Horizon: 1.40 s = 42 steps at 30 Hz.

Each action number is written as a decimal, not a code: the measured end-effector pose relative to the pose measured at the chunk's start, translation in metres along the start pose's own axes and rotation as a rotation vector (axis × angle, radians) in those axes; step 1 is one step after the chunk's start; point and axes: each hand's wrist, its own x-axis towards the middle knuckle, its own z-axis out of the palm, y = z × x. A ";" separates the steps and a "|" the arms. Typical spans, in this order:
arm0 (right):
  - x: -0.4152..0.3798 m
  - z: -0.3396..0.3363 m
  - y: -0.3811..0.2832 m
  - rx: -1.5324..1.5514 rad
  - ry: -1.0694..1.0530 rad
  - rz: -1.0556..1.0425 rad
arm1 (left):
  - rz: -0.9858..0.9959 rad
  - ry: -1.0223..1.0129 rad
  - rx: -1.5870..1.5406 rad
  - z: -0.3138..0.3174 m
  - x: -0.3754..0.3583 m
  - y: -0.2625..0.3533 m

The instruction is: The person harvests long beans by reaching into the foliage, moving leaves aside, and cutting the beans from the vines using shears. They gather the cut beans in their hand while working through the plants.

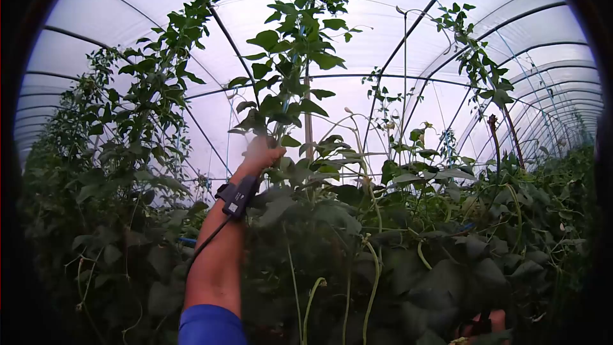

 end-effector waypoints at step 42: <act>0.400 0.212 -0.063 -0.321 -0.197 -0.348 | 0.203 0.349 -0.405 -0.013 -0.032 0.009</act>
